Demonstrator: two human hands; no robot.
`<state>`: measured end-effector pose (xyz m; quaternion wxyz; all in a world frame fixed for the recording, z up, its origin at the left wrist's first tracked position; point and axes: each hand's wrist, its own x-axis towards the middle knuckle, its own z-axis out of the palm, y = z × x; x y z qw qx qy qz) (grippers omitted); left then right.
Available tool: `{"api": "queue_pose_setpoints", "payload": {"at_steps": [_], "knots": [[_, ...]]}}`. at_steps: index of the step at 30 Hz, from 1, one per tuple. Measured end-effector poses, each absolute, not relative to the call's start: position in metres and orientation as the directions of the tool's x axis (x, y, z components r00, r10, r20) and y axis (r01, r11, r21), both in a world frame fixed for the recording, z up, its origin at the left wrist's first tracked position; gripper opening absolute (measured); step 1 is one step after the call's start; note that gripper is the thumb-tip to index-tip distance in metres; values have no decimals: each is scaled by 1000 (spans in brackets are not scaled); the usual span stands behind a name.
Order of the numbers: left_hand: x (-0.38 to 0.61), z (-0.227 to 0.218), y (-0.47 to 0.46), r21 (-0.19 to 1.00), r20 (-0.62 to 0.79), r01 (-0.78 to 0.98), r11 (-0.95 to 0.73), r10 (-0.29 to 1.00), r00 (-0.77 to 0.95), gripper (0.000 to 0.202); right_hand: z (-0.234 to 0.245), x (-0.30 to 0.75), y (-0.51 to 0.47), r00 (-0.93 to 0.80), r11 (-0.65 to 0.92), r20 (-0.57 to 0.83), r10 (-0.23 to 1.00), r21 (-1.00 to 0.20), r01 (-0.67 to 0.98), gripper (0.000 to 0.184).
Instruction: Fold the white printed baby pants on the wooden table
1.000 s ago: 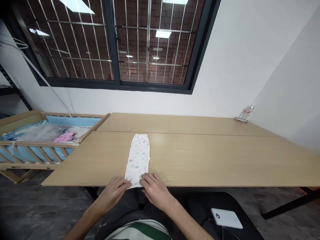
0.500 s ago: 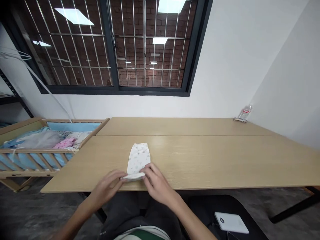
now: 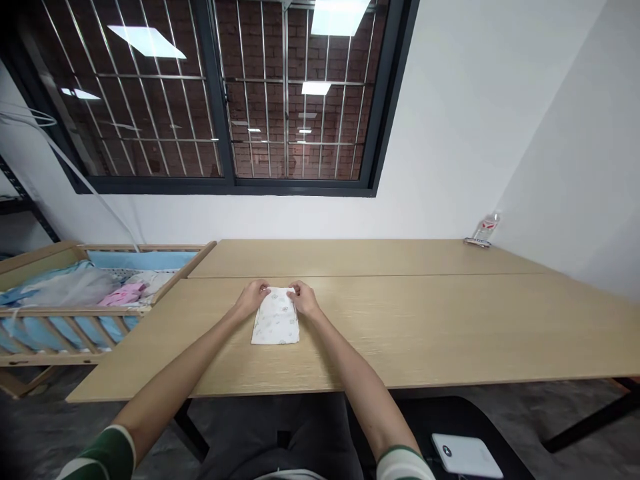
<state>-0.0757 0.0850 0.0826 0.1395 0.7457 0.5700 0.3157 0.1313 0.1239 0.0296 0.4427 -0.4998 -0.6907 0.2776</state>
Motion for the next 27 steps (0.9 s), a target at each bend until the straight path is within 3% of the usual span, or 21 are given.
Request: {"api": "queue_pose_setpoints", "payload": {"at_steps": [4,9,13,16,21,27], "knots": [[-70,77,86,502,273,836,-219,958,87,23,19,130,133,-114,334,321,940,-800,498,16],[-56,64,20,383,335,903,-195,940,61,43,28,136,113,-115,375,374,920,-759,532,43],[-33,28,-54,241,374,928,-284,910,181,60,51,126,72,-433,635,464,772,-565,527,53],[-21,6,-80,189,403,942,-276,897,182,61,65,107,36,-702,758,342,625,-483,439,57],[-21,1,-86,231,403,938,-257,903,148,53,63,86,0,-887,776,120,445,-545,316,56],[-28,-3,-94,176,446,951,-255,882,154,52,41,88,26,-846,727,-20,532,-501,469,57]]}}
